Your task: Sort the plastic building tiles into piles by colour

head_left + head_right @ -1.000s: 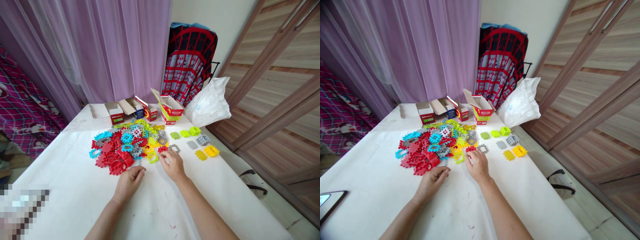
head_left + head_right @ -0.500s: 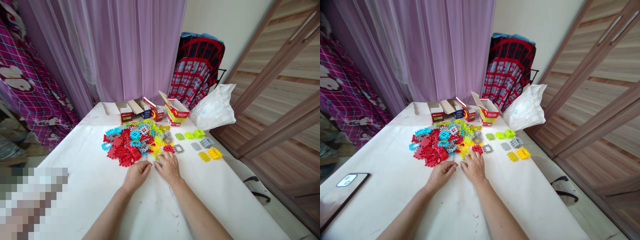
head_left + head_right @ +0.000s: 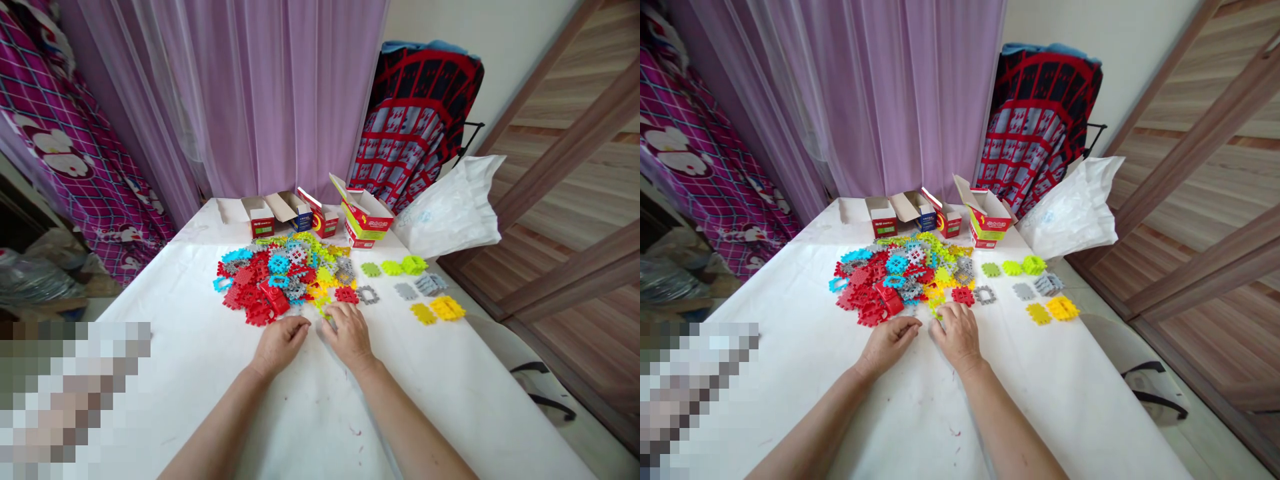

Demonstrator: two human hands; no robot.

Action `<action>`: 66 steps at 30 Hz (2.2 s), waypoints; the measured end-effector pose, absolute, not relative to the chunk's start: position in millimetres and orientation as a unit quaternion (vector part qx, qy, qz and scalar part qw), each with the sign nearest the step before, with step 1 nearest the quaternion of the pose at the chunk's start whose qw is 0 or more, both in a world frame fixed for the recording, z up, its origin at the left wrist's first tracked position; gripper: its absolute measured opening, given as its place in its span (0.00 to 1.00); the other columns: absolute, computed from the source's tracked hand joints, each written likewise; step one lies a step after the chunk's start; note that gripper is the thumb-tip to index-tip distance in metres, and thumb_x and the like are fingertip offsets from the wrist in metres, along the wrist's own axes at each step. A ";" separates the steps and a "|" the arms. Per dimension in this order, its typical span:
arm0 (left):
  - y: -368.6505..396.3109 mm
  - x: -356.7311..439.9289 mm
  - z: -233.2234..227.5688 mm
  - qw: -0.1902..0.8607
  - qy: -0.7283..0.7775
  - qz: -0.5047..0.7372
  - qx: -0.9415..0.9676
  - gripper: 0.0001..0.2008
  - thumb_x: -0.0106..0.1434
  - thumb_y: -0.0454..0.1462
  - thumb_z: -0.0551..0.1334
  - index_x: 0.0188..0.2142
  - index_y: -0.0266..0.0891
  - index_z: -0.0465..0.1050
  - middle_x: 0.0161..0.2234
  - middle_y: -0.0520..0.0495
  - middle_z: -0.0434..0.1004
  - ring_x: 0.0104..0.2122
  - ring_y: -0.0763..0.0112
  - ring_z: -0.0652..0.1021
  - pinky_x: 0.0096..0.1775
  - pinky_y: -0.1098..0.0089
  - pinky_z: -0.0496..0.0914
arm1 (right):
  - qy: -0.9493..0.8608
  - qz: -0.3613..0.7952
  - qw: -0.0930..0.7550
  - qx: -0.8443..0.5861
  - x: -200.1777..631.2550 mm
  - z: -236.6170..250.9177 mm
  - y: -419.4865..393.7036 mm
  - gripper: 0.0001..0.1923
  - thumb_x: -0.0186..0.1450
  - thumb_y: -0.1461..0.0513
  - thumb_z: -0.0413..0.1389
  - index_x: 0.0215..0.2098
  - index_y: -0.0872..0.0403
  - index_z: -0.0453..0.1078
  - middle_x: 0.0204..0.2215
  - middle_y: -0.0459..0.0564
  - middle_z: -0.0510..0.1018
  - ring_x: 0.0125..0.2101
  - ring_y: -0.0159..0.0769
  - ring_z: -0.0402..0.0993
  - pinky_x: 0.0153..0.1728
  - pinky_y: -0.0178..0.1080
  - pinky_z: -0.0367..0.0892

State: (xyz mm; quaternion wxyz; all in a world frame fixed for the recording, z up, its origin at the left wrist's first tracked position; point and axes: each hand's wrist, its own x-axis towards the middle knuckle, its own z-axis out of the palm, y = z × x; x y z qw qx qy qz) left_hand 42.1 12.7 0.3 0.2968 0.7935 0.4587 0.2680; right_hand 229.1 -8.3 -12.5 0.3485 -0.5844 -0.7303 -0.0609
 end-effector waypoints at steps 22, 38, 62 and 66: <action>21.6 41.8 1.6 0.575 0.465 0.380 0.555 0.26 0.52 0.55 0.63 0.41 0.37 0.75 0.29 0.49 0.79 0.19 0.78 0.70 0.18 0.77 0.60 | -0.406 0.538 0.515 -0.529 211.0 2.9 -17.8 0.26 0.50 0.41 0.62 0.31 0.55 0.73 0.23 0.47 0.74 0.25 0.31 0.69 0.22 0.32 0.60; 21.5 38.7 3.3 0.595 0.444 0.362 0.563 0.26 0.52 0.54 0.65 0.42 0.37 0.77 0.28 0.49 0.79 0.20 0.78 0.71 0.20 0.77 0.61 | -0.629 0.393 0.436 -0.510 215.3 -1.7 -26.0 0.34 0.55 0.62 0.59 0.60 0.48 0.59 0.42 0.48 0.74 0.31 0.29 0.72 0.28 0.32 0.67; 22.6 39.2 6.4 0.589 0.456 0.349 0.569 0.25 0.52 0.55 0.63 0.40 0.38 0.70 0.21 0.56 0.69 0.19 0.79 0.67 0.18 0.78 0.57 | -0.627 0.301 0.425 -0.579 226.9 -4.0 -22.3 0.10 0.62 0.55 0.54 0.28 0.52 0.68 0.21 0.43 0.75 0.22 0.30 0.70 0.26 0.33 0.66; 22.1 39.3 7.1 0.586 0.454 0.345 0.576 0.24 0.52 0.55 0.62 0.39 0.39 0.69 0.20 0.57 0.67 0.18 0.79 0.65 0.19 0.77 0.56 | -0.692 0.210 0.370 -0.583 232.6 7.9 -24.9 0.10 0.61 0.58 0.57 0.41 0.51 0.71 0.36 0.47 0.79 0.29 0.32 0.74 0.34 0.36 0.69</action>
